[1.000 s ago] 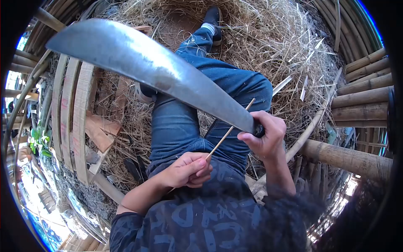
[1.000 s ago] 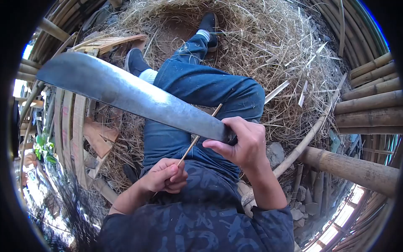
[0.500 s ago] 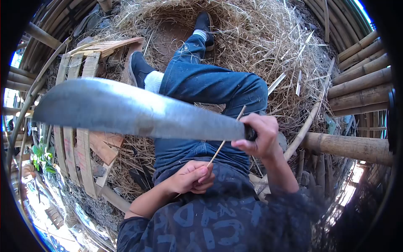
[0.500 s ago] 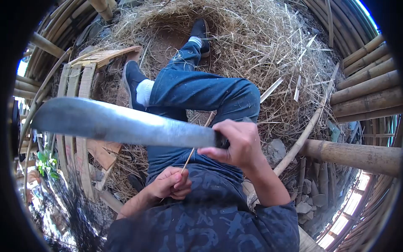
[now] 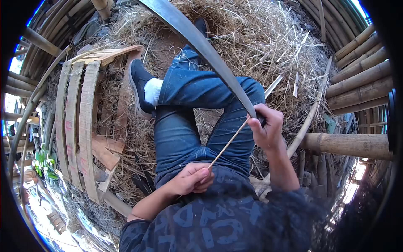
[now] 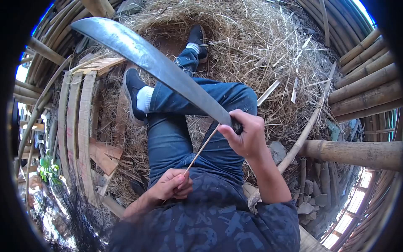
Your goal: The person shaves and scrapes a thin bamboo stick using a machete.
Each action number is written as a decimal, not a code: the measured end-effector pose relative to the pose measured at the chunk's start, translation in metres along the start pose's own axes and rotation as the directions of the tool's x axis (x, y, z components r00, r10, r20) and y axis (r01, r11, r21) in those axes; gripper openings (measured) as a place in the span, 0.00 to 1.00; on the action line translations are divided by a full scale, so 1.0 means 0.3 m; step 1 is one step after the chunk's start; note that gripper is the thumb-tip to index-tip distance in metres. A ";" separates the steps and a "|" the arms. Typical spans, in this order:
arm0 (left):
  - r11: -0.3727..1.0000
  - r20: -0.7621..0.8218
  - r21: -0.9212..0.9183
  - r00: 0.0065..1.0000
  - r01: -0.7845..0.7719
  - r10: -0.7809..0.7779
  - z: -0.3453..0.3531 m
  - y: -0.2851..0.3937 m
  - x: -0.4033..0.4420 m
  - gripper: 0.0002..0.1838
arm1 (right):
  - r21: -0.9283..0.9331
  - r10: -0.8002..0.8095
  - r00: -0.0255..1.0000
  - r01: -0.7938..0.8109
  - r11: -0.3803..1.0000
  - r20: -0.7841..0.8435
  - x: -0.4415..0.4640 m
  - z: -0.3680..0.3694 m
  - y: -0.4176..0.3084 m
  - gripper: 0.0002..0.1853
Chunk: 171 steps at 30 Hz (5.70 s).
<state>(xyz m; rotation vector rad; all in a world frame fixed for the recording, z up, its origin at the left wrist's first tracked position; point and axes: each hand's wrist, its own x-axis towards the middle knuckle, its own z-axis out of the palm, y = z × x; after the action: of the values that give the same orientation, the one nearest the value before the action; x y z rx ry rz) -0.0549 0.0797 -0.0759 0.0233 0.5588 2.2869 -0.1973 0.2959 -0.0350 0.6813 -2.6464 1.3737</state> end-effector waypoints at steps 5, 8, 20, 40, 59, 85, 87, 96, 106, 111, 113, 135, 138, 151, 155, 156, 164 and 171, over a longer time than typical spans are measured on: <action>0.970 -0.085 0.233 0.992 -0.071 0.093 -0.003 -0.003 0.016 0.20 | 0.079 0.094 0.995 -0.090 0.993 -0.047 -0.054 -0.013 -0.027 0.25; 0.940 -0.123 0.319 0.977 -0.125 0.172 -0.010 -0.009 0.018 0.19 | 0.050 0.092 0.994 -0.089 0.995 -0.059 -0.076 -0.018 -0.040 0.26; 0.633 -0.243 0.773 0.902 -0.042 0.357 0.022 0.038 -0.003 0.15 | -0.128 -0.117 0.983 0.135 0.983 0.139 -0.098 0.036 -0.078 0.23; -0.142 0.051 0.989 0.789 0.047 0.613 0.085 0.047 0.012 0.09 | -0.197 0.092 0.977 -0.053 0.979 0.194 -0.077 -0.013 -0.101 0.21; -0.436 0.044 0.846 0.773 0.308 0.632 0.125 0.031 0.024 0.09 | -0.520 0.357 0.905 -0.196 0.831 0.230 -0.027 -0.049 -0.174 0.25; -0.227 0.044 0.963 0.746 0.144 0.664 0.072 0.011 0.021 0.08 | -0.189 -0.088 0.974 0.128 0.974 0.208 -0.075 0.017 0.007 0.25; -0.204 0.039 0.971 0.750 0.129 0.661 0.072 0.005 0.019 0.08 | -0.212 -0.076 0.977 0.119 0.970 0.201 -0.063 0.020 0.025 0.25; -0.166 0.025 0.980 0.769 0.107 0.639 0.062 -0.010 0.013 0.08 | -0.191 -0.200 0.960 0.237 0.952 0.195 -0.068 0.025 0.042 0.26; -0.169 0.042 0.981 0.753 0.093 0.657 0.064 -0.003 0.017 0.08 | -0.115 -0.141 0.967 0.168 0.979 0.213 -0.075 0.019 0.011 0.26; -0.174 0.045 0.980 0.747 0.095 0.664 0.067 -0.003 0.015 0.09 | -0.165 -0.048 0.980 0.080 0.983 0.192 -0.052 0.010 0.038 0.26; -0.168 0.076 0.984 0.721 0.057 0.689 0.061 -0.010 0.020 0.09 | -0.147 -0.028 0.976 0.061 0.987 0.215 -0.060 0.006 0.028 0.26; -0.129 0.042 0.990 0.754 0.056 0.656 0.062 -0.008 0.016 0.08 | -0.136 -0.076 0.982 0.100 0.986 0.175 -0.058 0.025 0.047 0.27; -0.119 0.049 0.992 0.755 0.039 0.653 0.062 -0.010 0.013 0.08 | -0.081 -0.124 0.970 0.144 0.986 0.207 -0.072 0.031 0.021 0.27; 0.149 -0.090 0.989 0.828 0.008 0.553 0.063 0.013 0.022 0.08 | -0.087 -0.073 0.978 0.091 0.992 0.195 -0.082 0.024 0.001 0.30; 0.365 -0.160 0.931 0.893 -0.006 0.422 0.048 0.018 0.013 0.10 | -0.147 -0.092 0.980 0.119 0.982 0.178 -0.085 0.027 0.000 0.40; 0.366 -0.162 0.931 0.893 -0.004 0.421 0.046 0.019 0.009 0.10 | -0.145 -0.092 0.980 0.118 0.982 0.179 -0.084 0.027 0.012 0.40; 0.628 -0.064 0.772 0.970 -0.101 0.234 0.014 0.026 0.004 0.16 | -0.115 -0.254 0.955 0.272 0.955 0.151 -0.086 0.016 -0.013 0.42; 0.928 -0.140 0.372 0.986 -0.029 0.087 -0.010 -0.015 -0.009 0.19 | -0.110 -0.145 0.984 0.156 0.982 0.105 -0.083 0.014 0.046 0.42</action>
<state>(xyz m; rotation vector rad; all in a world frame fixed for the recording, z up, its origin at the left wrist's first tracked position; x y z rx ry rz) -0.0502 0.0795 -0.0799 0.0478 1.0786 2.2197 -0.1803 0.3079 -0.0547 0.9335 -2.6582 1.1641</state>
